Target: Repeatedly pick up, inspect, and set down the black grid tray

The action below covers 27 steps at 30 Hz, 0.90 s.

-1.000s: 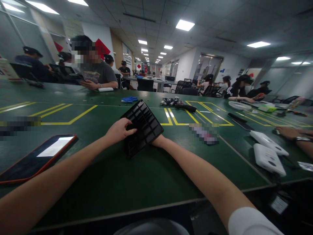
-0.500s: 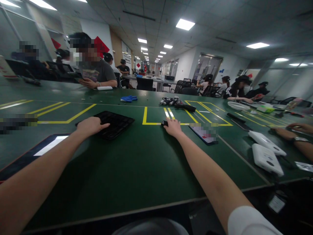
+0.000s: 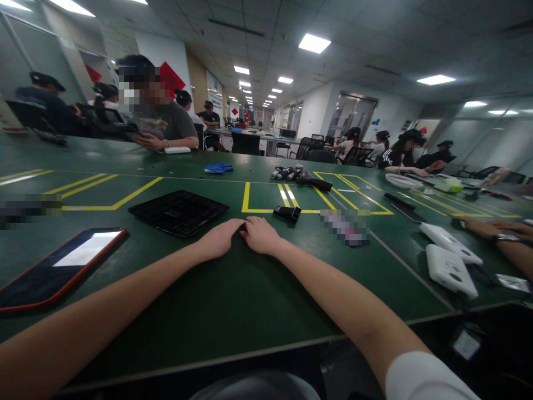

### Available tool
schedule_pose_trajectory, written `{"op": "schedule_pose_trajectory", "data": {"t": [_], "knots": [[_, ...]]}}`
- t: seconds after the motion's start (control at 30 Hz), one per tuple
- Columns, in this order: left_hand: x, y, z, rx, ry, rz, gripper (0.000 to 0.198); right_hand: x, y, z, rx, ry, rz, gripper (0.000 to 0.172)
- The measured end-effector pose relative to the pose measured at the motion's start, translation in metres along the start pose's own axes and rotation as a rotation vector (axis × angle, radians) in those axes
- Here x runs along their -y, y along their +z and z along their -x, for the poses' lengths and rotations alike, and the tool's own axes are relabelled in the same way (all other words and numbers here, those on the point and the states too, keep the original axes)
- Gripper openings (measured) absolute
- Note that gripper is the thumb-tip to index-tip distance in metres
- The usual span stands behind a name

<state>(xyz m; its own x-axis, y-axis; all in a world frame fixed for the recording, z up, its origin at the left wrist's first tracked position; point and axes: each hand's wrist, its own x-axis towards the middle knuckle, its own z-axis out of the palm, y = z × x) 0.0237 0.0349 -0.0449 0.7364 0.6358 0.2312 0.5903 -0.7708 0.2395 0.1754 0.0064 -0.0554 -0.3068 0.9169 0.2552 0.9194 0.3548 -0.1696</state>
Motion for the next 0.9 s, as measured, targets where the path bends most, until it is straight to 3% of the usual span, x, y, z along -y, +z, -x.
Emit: {"op": "schedule_pose_trajectory", "data": {"t": [0.1,0.2,0.27,0.37,0.43,0.53,0.63,0.73,0.83,0.9], "knots": [[0.005,-0.002,0.0,-0.008,0.005,-0.018,0.046,-0.002,0.001,-0.003,-0.004,-0.019,-0.002,0.036],[-0.002,-0.006,0.007,-0.11,0.03,-0.098,0.043,-0.013,-0.008,-0.005,-0.062,-0.039,0.018,0.034],[-0.016,-0.006,0.015,-0.134,0.107,-0.122,0.041,-0.028,-0.017,-0.004,-0.165,0.031,0.065,0.036],[-0.044,-0.005,0.03,0.002,0.294,-0.085,0.036,-0.057,-0.027,0.003,-0.294,0.247,0.174,0.044],[-0.06,-0.003,0.036,0.065,0.352,-0.083,0.035,-0.075,-0.029,0.007,-0.259,0.386,0.228,0.046],[-0.069,-0.003,0.036,0.055,0.362,-0.119,0.033,-0.091,-0.026,0.011,-0.111,0.503,0.202,0.043],[-0.06,-0.008,0.028,-0.014,0.304,-0.231,0.031,-0.095,-0.023,0.01,-0.072,0.503,0.194,0.042],[-0.041,-0.017,0.017,-0.094,0.099,-0.391,0.03,-0.094,-0.024,0.008,-0.076,0.502,0.207,0.043],[-0.022,-0.021,0.011,-0.027,-0.118,-0.459,0.029,-0.094,-0.024,0.008,-0.076,0.51,0.191,0.043],[-0.014,-0.021,0.01,0.041,-0.15,-0.448,0.027,-0.095,-0.023,0.008,-0.077,0.511,0.187,0.042]]}}
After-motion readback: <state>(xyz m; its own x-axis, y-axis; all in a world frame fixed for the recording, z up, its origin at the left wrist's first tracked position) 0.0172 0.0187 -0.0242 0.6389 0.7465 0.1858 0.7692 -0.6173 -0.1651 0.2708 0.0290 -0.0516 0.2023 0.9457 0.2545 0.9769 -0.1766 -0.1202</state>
